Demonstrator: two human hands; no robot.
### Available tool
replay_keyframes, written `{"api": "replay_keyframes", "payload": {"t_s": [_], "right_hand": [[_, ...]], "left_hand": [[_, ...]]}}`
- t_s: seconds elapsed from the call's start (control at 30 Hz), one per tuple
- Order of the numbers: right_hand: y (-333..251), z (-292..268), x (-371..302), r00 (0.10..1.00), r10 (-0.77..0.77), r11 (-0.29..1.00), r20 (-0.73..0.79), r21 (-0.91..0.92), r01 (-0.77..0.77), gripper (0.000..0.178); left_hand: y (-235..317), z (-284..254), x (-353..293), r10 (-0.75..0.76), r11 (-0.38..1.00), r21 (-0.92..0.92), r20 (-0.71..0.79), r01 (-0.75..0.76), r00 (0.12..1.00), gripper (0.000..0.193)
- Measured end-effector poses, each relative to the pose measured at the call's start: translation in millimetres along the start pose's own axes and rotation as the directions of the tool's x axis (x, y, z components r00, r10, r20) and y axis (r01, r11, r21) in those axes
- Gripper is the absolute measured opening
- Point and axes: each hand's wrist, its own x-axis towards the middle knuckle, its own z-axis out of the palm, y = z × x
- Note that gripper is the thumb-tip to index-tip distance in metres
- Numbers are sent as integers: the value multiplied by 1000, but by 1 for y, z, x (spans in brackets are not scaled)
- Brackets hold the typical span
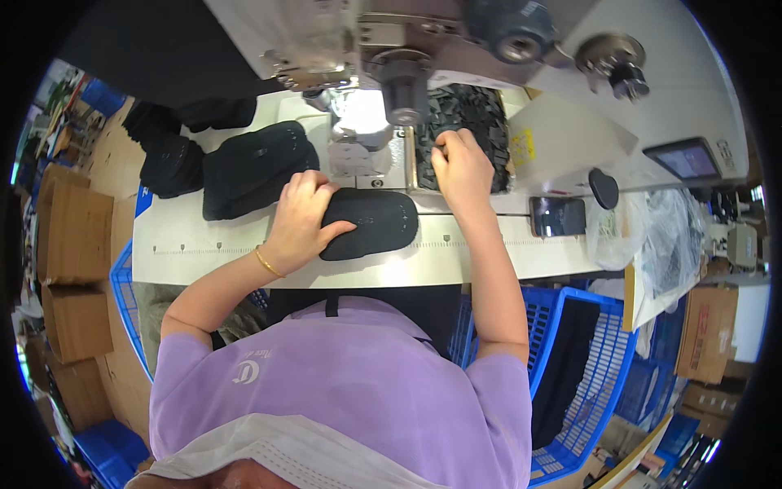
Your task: The person aligns small tags onto fabric shoe components by hand and stitches them using a sewing machine.
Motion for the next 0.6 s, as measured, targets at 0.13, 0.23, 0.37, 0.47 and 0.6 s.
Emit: {"api": "replay_keyframes", "payload": {"t_s": [0.13,0.23,0.37,0.47,0.6], "right_hand": [[1,2,1,999,-22,999,47,-39,24,12],[2,2,5,999,-35,999,27,-26,36,12],[2,-1,3,998,-60,998,-4,0,60,12],[5,-2,-1,990,-65,993,-124,-101,53,11],[8,-4,1,910,-245,962,-334,-199,186,6]], "left_hand": [[-4,1,4,86,996,29,63,-88,994,50],[-4,-1,11,59,998,1,79,-59,995,47],[0,-2,17,176,980,75,113,-185,978,48],[2,-1,18,224,965,112,123,-238,967,48],[0,1,18,188,978,48,196,-201,962,47]]}}
